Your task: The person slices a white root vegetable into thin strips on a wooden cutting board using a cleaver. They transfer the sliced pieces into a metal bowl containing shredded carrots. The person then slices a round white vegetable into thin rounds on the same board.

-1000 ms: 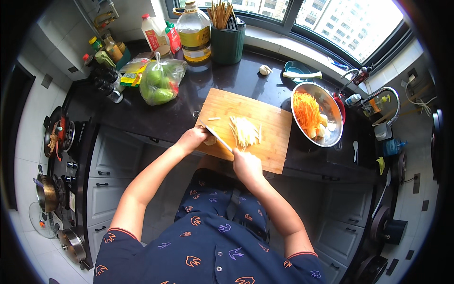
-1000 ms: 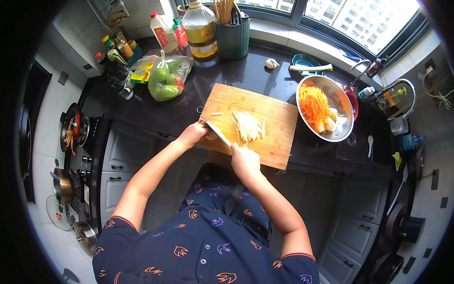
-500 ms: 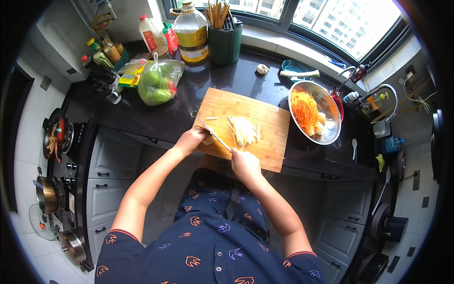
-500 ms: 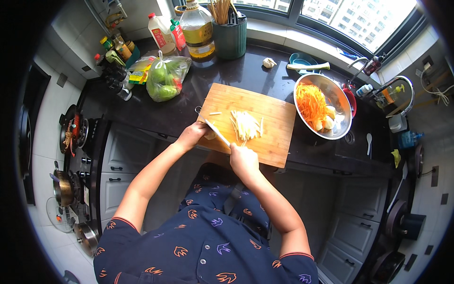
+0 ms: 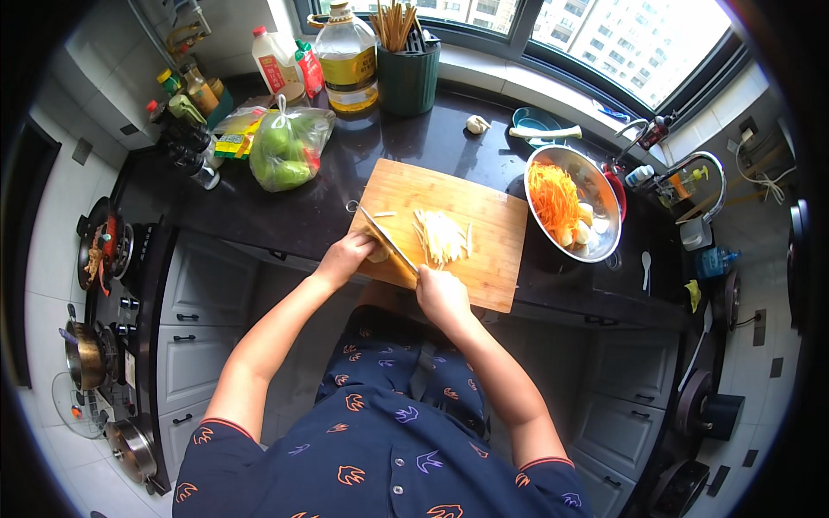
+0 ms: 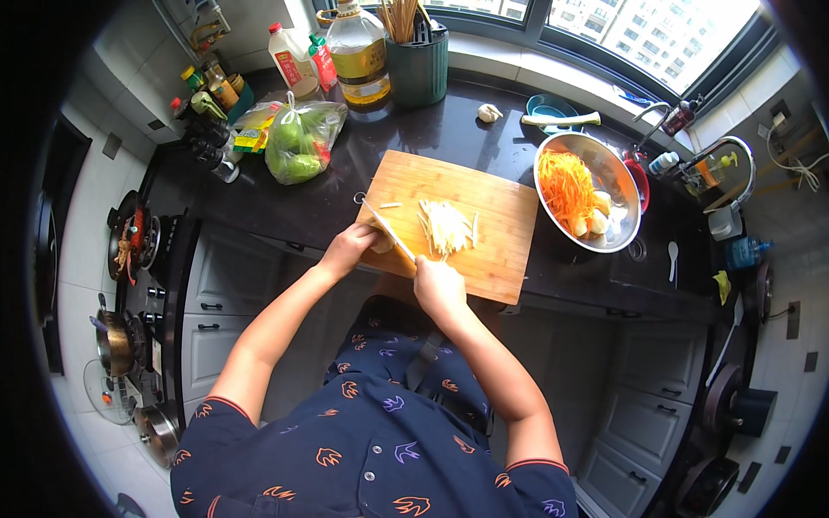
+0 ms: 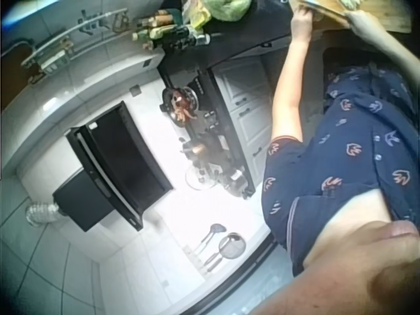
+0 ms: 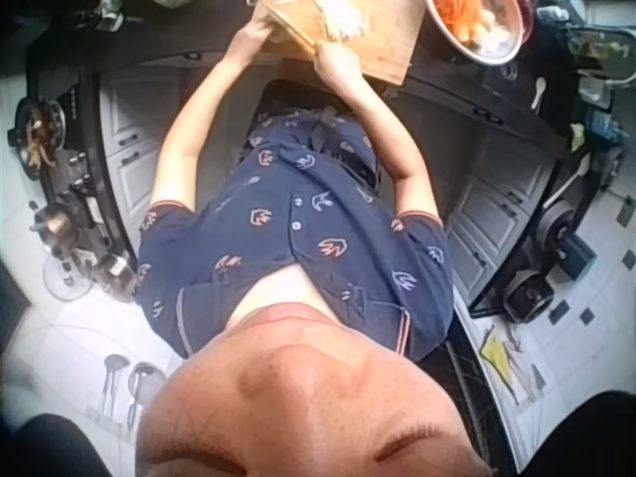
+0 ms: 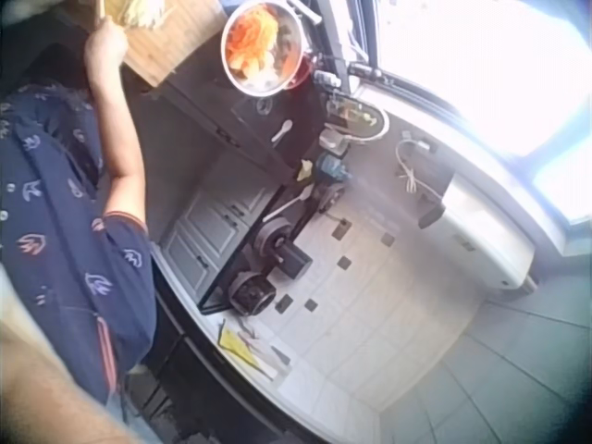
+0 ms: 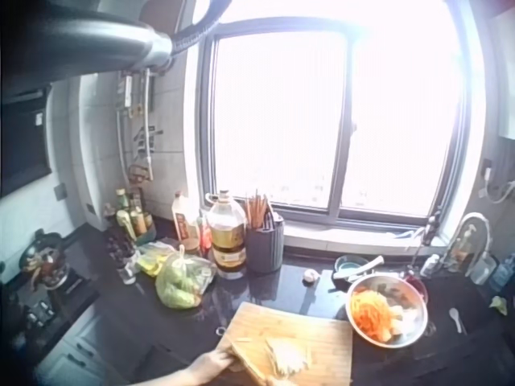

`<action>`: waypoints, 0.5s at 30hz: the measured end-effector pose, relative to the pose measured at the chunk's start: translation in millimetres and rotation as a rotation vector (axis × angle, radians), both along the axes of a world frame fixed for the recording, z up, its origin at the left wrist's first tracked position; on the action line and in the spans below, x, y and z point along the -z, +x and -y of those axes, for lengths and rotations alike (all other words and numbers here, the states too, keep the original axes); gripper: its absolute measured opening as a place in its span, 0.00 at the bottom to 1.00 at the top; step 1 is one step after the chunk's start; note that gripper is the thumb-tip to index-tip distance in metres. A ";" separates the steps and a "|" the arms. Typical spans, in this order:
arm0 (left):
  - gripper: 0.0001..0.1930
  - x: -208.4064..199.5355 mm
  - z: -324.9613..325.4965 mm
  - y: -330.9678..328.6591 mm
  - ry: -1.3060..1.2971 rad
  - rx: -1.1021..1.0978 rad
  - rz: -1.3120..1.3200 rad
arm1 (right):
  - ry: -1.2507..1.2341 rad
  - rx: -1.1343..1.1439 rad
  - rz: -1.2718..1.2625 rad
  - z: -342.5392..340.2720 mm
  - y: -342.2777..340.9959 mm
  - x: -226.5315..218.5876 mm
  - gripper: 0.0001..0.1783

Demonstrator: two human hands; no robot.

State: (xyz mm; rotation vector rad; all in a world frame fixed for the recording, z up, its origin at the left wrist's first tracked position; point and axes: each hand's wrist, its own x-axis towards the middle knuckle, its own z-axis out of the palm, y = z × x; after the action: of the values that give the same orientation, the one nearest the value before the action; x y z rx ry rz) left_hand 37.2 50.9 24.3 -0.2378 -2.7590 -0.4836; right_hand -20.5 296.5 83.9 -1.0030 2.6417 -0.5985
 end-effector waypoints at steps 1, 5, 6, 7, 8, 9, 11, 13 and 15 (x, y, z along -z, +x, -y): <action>0.12 -1.4 -1.0 1.0 0.009 -0.003 -0.004 | -0.002 -0.007 0.001 -1.1 1.1 -2.0 0.09; 0.12 -1.3 0.7 -0.4 0.052 0.013 0.030 | 0.005 -0.015 0.011 0.0 2.8 0.8 0.09; 0.12 -3.1 -0.5 -0.8 0.037 0.010 0.017 | 0.023 -0.008 0.014 1.8 2.5 4.7 0.09; 0.12 -6.1 -2.4 -1.1 0.022 0.007 0.005 | 0.041 -0.001 0.018 4.9 1.9 10.1 0.09; 0.12 -7.7 -3.7 -1.4 0.007 0.004 -0.008 | 0.059 0.006 0.022 7.1 1.6 13.7 0.08; 0.12 -7.3 -3.7 -0.7 0.007 -0.001 -0.009 | 0.049 0.002 0.015 8.8 1.6 14.3 0.08; 0.12 -5.3 -3.3 0.6 0.007 -0.010 -0.010 | 0.029 -0.007 0.001 10.5 1.1 14.5 0.08; 0.11 -4.0 -1.9 -0.3 0.007 -0.006 -0.022 | -0.021 -0.012 -0.008 8.9 0.6 12.5 0.08; 0.11 -4.0 -1.3 -1.0 0.024 -0.019 0.012 | -0.029 -0.014 -0.010 8.5 1.1 5.6 0.09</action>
State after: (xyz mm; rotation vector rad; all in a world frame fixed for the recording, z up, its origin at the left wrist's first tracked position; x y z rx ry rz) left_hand 36.2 52.2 28.2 -0.2037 -2.7623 -0.5142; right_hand -19.4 288.0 78.3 -1.0339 2.6397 -0.6318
